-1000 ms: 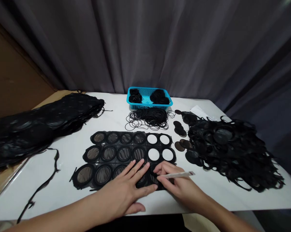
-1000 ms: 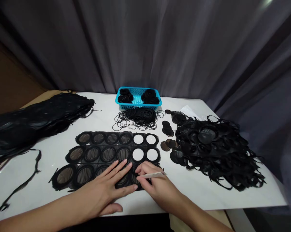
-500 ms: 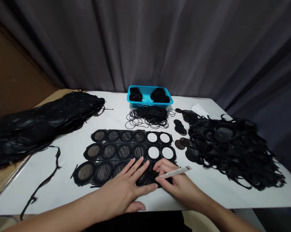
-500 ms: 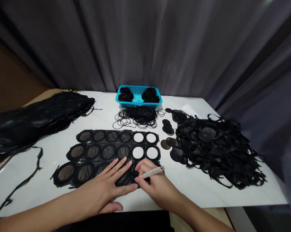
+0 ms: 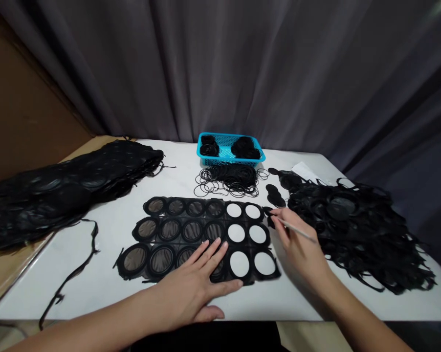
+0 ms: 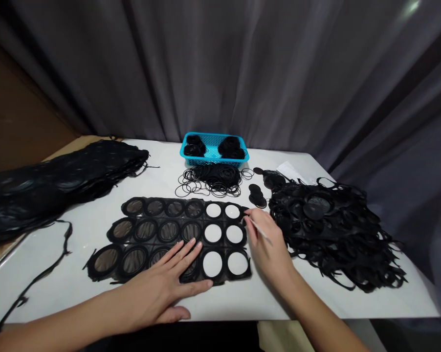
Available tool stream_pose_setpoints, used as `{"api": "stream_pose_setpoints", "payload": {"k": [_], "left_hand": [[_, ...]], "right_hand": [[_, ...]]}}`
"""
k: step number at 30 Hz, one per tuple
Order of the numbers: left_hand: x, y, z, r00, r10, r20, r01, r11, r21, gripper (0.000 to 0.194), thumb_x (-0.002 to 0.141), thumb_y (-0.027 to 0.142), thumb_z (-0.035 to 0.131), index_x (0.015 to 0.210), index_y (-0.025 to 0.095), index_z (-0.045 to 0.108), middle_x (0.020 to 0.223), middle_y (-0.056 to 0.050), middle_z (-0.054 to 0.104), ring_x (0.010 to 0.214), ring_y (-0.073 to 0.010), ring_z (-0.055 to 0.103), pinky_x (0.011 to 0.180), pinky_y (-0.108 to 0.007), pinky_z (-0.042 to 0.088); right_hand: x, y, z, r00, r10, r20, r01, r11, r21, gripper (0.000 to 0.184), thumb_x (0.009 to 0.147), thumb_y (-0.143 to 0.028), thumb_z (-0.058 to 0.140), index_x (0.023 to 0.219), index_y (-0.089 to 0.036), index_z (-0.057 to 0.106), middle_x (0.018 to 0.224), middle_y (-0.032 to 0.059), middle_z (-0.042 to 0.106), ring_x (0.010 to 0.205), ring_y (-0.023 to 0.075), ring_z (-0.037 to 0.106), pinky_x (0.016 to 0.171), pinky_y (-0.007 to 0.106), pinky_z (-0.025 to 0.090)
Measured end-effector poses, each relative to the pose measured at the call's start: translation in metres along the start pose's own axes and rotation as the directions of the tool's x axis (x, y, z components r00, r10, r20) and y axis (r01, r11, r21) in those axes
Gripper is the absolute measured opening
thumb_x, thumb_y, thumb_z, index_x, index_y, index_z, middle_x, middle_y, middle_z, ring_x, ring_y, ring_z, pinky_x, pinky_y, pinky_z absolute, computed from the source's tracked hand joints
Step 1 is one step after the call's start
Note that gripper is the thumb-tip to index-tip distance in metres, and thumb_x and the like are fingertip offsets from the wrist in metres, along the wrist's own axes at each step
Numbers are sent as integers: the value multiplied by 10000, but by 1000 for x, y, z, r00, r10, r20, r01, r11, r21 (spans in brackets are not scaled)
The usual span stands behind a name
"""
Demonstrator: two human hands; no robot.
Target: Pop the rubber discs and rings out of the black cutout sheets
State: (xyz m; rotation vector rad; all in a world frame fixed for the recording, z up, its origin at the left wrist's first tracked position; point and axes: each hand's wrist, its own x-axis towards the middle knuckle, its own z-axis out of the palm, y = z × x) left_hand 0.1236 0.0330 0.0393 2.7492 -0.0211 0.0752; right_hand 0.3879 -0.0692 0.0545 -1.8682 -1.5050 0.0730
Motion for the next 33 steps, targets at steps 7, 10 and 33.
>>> {"api": "stream_pose_setpoints", "payload": {"k": [7,10,33], "left_hand": [[-33,-2,-16,995,-87,39,84,994,67,732,939,489,651,1563,320,309,1637,-149,189,1489,-373,222,1187,-553,253],[-49,-4,-15,996,-83,23,81,994,68,733,922,440,693,1552,343,331,1653,-118,141,1497,-365,203,1199,-544,229],[-55,-3,-9,995,-98,-7,98,995,14,743,917,421,700,1554,351,323,1663,-88,66,1501,-354,198,1215,-513,209]], "right_hand": [[0,-48,31,904,-161,397,40,955,295,141,1010,-185,422,978,-225,554,983,54,646,936,199,625,835,316,491],[-12,-61,45,831,-225,510,8,920,392,134,1005,-160,438,979,-229,551,997,36,625,949,180,609,848,299,478],[-43,-62,70,816,-392,425,321,918,231,185,945,-65,447,876,-196,558,1088,117,615,982,238,578,840,379,530]]}}
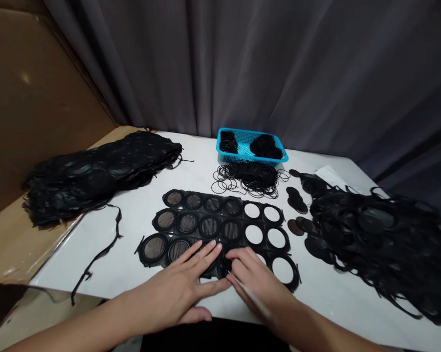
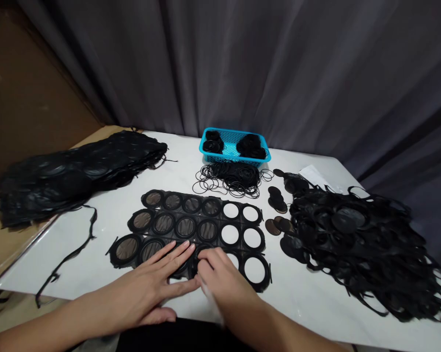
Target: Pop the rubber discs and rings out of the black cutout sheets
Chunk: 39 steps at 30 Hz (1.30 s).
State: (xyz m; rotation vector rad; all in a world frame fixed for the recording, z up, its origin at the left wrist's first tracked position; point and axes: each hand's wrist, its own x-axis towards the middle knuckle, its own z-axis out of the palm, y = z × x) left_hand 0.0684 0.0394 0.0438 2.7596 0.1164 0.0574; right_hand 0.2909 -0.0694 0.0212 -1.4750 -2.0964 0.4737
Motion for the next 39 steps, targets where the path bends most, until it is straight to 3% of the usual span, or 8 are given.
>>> {"api": "stream_pose_setpoints", "payload": {"k": [2,4,10,12,15,20,27,39], "left_hand": [[0,0,0,1000,-3,-15,2,1000,-7,718,922,410,694,1546,354,342,1664,-76,60,1500,-349,208,1218,-507,201],[-1,1,2,1000,-11,-25,11,1000,-4,708,912,392,706,1533,360,368,1665,-66,59,1497,-355,216,1218,-512,198],[-3,4,2,999,-4,-34,5,999,37,717,900,479,707,1527,348,385,1658,-97,137,1490,-363,245,1204,-516,231],[2,3,-1,999,-35,-31,36,998,41,715,919,551,651,1538,333,366,1633,-118,235,1465,-360,315,1173,-514,299],[16,-7,-4,986,-146,-79,150,987,53,645,964,526,594,1526,281,395,1601,-138,319,1433,-345,385,1141,-501,356],[32,-28,-3,991,-130,-38,133,988,82,596,949,409,658,1487,254,454,1603,-166,299,1486,-338,267,1192,-538,246],[27,-29,-2,992,-124,-25,126,990,65,636,947,372,655,1519,289,391,1633,-141,228,1508,-320,194,1211,-532,191],[25,-33,5,991,-93,-97,98,994,43,622,946,376,651,1511,302,400,1646,-109,183,1503,-319,210,1223,-514,178]], "right_hand": [[-3,4,7,996,-77,-46,72,992,-106,219,940,-45,412,917,-192,571,1092,136,627,977,255,577,829,399,535],[-1,13,1,995,-42,-96,34,995,-89,230,960,-60,396,997,-206,570,1072,110,634,972,241,585,832,377,535],[31,48,-62,924,183,-337,-213,976,-52,129,1026,-213,408,998,-230,533,924,67,610,898,236,604,809,369,503],[41,51,-68,937,189,-293,-205,978,-25,130,1028,-222,408,986,-235,530,926,62,610,899,231,606,808,364,494],[51,47,-56,978,139,-154,-127,988,83,140,1030,-207,397,990,-235,528,975,56,615,921,210,599,826,349,484],[54,40,-33,989,147,37,-151,959,241,140,1011,-195,447,898,-230,522,1006,29,594,946,185,586,858,332,472],[53,43,-38,971,220,96,-239,911,337,207,993,-208,484,786,-223,476,1085,24,577,1022,188,571,921,344,433],[54,43,-37,971,220,96,-239,917,319,192,984,-175,495,799,-227,486,1102,20,573,1009,178,571,904,324,441]]}}
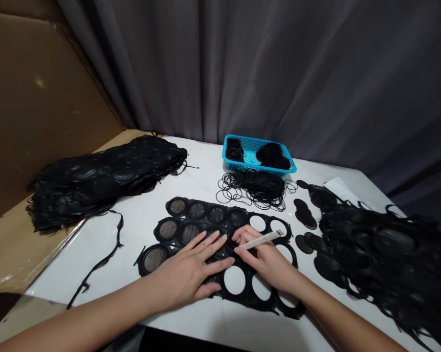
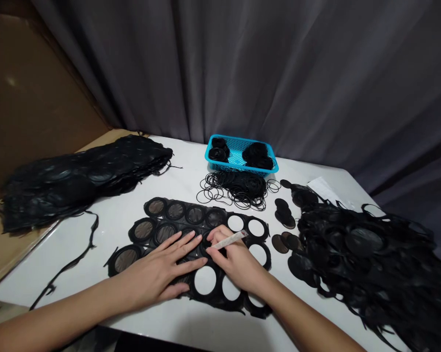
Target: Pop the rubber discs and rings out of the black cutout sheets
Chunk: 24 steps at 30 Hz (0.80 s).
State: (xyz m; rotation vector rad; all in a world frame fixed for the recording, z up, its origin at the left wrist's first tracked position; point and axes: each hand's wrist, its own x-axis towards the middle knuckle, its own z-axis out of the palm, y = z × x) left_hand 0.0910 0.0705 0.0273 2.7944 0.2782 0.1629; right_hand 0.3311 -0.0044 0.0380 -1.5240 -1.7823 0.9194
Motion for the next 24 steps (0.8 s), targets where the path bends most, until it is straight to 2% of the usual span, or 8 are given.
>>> {"api": "stream_pose_setpoints", "payload": {"k": [4,6,9,11,14,19,22,24], "left_hand": [[1,1,0,999,-17,29,17,1000,9,643,942,368,659,1520,305,384,1641,-127,188,1501,-325,214,1214,-532,194],[1,2,0,1000,-21,12,21,1000,1,641,945,370,652,1522,310,380,1648,-108,173,1500,-329,214,1215,-528,201],[2,2,0,1000,-31,5,31,1000,0,675,934,361,658,1536,318,355,1658,-95,135,1498,-358,199,1203,-542,233],[2,2,0,999,-44,17,44,999,11,682,935,349,655,1542,327,344,1661,-101,117,1495,-380,194,1188,-561,258],[-1,3,0,998,-56,29,55,998,28,639,948,350,640,1528,335,371,1662,-108,115,1494,-394,190,1171,-574,282],[-1,6,-4,999,-36,10,35,998,45,612,943,415,655,1502,320,425,1640,-135,217,1481,-416,234,1145,-579,317],[13,3,-12,999,-45,-6,45,996,82,566,942,528,624,1444,295,503,1542,-165,416,1414,-414,387,1102,-585,369],[28,-3,-15,997,-72,-39,76,990,116,541,970,526,577,1427,242,517,1495,-181,474,1387,-377,441,1106,-550,381]], "right_hand": [[-4,-1,5,998,-54,-28,52,995,-86,178,983,-150,493,823,-229,489,1088,33,580,994,180,587,877,312,478],[-8,-3,15,992,-120,-50,107,973,-205,145,979,-128,484,872,-222,508,1090,66,589,999,204,588,871,332,499],[-13,-2,32,966,-253,-55,202,869,-452,163,942,-53,462,936,-195,541,1137,140,609,1029,267,575,878,398,515],[-11,1,34,950,-305,-62,229,819,-526,212,920,-15,435,937,-191,552,1098,145,632,983,273,584,840,397,524],[-3,10,10,930,-295,-217,165,866,-472,202,959,-65,408,959,-207,551,916,86,647,846,237,599,772,360,520],[14,23,-55,876,-107,-471,-81,929,-362,122,994,-235,461,904,-221,541,835,42,624,702,201,578,656,317,455],[27,22,-62,881,-118,-458,-60,933,-355,123,991,-250,457,903,-223,537,842,41,615,737,207,579,682,321,444],[37,19,-51,921,-174,-349,46,937,-347,132,994,-240,437,898,-224,526,873,52,612,817,222,588,746,336,452]]}}
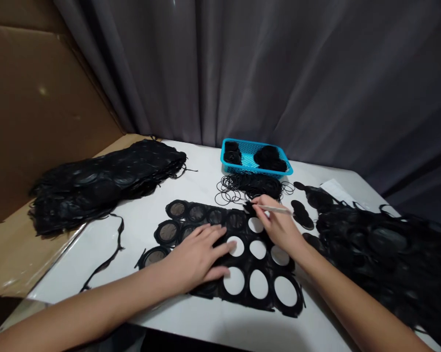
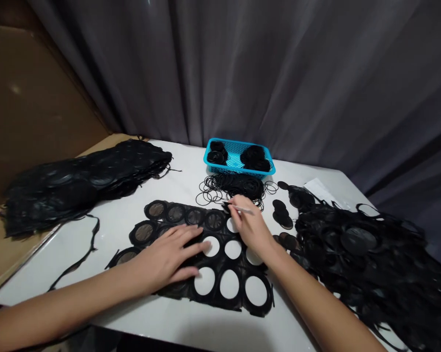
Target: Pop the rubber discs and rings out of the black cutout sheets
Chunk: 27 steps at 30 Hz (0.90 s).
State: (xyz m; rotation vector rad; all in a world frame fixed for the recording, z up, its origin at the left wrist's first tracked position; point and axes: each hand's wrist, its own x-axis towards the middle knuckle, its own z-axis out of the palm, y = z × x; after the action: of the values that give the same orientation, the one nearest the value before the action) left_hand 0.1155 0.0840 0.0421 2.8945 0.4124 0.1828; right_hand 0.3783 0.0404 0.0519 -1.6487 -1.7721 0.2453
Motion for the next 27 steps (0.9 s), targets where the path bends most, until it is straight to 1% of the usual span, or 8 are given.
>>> {"api": "stream_pose_setpoints", "payload": {"k": [2,3,6,9,12,17,21,27], "left_hand": [[13,-8,3,999,-22,-34,23,999,49,558,984,497,568,1442,187,494,1528,-199,426,1428,-364,384,1139,-533,347],[17,-12,6,999,-26,-37,28,998,63,568,982,497,572,1446,181,487,1543,-198,404,1446,-364,352,1153,-541,323],[21,-23,14,1000,-26,-5,27,998,50,582,981,501,574,1472,211,459,1579,-183,348,1472,-372,287,1170,-578,273],[16,-27,17,1000,-20,23,20,1000,4,579,981,479,584,1489,240,443,1606,-178,289,1483,-385,239,1170,-598,257],[14,-26,14,999,-22,37,23,999,-32,585,966,458,618,1485,245,452,1606,-186,278,1482,-398,224,1166,-607,256],[17,-23,7,999,-34,34,37,996,-81,563,978,457,597,1481,243,458,1609,-176,273,1481,-401,219,1160,-612,265],[17,-23,7,996,-48,80,51,998,-42,584,964,454,621,1483,240,457,1605,-193,274,1482,-408,207,1160,-612,265],[15,-25,14,999,-36,21,38,996,-77,584,956,436,637,1482,268,449,1617,-153,273,1487,-393,212,1176,-598,244]], "right_hand": [[3,-6,15,990,-79,121,70,995,76,132,993,-220,423,899,-226,515,906,57,607,868,225,585,791,346,456],[3,-8,22,980,-94,176,74,990,119,127,991,-211,424,901,-229,512,921,55,604,879,221,583,802,345,458],[0,-7,34,965,-50,258,-4,979,205,131,983,-206,457,864,-236,503,971,40,594,924,206,577,845,344,453],[-3,-3,35,961,5,275,-78,963,258,187,973,-223,494,787,-232,482,1028,30,590,983,200,568,903,357,433],[-4,-1,34,960,28,280,-115,947,300,226,967,-228,506,746,-229,459,1039,29,586,999,195,569,924,360,428],[-2,-4,33,959,18,282,-101,953,285,209,972,-226,494,764,-229,469,1057,38,581,1009,200,564,922,369,434],[-3,-6,34,959,19,284,-100,957,272,204,974,-227,492,771,-230,477,1058,43,584,998,202,568,916,376,447],[-3,-3,33,959,18,284,-95,960,262,203,981,-231,494,777,-228,491,1064,40,587,1007,202,579,917,365,454]]}}
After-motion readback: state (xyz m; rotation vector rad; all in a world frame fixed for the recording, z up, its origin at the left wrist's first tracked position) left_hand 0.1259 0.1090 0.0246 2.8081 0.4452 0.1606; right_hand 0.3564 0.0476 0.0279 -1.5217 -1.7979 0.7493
